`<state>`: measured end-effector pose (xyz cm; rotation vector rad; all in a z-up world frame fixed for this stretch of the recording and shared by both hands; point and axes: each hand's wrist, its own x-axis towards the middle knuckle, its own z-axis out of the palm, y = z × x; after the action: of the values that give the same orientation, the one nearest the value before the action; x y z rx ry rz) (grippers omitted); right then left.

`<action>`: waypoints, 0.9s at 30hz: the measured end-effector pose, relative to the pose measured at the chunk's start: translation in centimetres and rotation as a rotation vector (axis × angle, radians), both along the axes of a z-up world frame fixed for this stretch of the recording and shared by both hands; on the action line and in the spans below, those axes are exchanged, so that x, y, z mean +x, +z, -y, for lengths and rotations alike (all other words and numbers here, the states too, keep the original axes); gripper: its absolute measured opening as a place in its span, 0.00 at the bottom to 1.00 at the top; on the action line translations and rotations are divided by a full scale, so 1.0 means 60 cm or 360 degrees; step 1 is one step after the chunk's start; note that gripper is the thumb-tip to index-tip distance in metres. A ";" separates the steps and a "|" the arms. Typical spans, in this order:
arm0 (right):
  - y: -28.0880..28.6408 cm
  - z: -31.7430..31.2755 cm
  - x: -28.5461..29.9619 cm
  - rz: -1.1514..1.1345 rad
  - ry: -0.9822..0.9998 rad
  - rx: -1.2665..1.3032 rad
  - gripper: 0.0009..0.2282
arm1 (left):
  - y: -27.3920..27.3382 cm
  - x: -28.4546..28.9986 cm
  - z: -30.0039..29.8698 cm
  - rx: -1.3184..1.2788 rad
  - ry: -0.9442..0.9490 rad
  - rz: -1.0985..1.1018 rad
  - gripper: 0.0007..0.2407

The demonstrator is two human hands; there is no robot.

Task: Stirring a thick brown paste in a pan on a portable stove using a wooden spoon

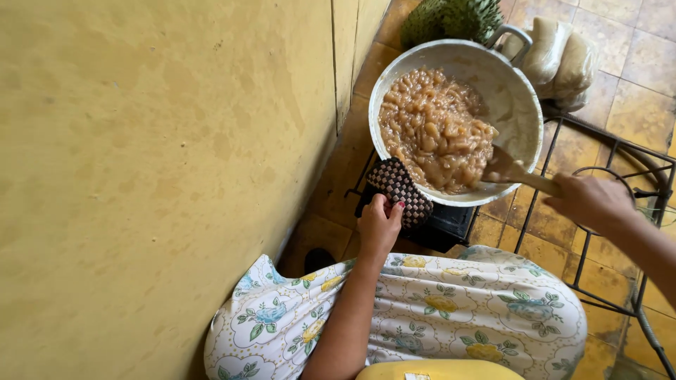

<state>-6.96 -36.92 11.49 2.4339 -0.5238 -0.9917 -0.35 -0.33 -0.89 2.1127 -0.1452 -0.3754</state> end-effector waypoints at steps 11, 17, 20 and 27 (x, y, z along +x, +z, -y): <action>-0.132 -0.090 0.115 0.0788 -0.1649 0.1685 0.14 | 0.015 0.000 -0.003 0.0009 0.0001 0.0059 0.14; -0.142 -0.052 0.136 0.0875 -0.2180 0.2354 0.18 | -0.005 0.000 0.000 0.0087 -0.0042 0.0070 0.16; -0.126 -0.036 0.118 0.0821 -0.2188 0.2587 0.23 | -0.018 0.001 0.003 0.0095 -0.0005 0.0128 0.16; -0.063 0.024 0.036 0.0978 -0.2115 0.2531 0.23 | -0.003 0.001 -0.001 0.0036 -0.0011 0.0082 0.16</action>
<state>-4.82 -38.39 7.70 3.6937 -2.6287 -1.3083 -0.28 -0.26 -1.07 2.1457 -0.1790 -0.3281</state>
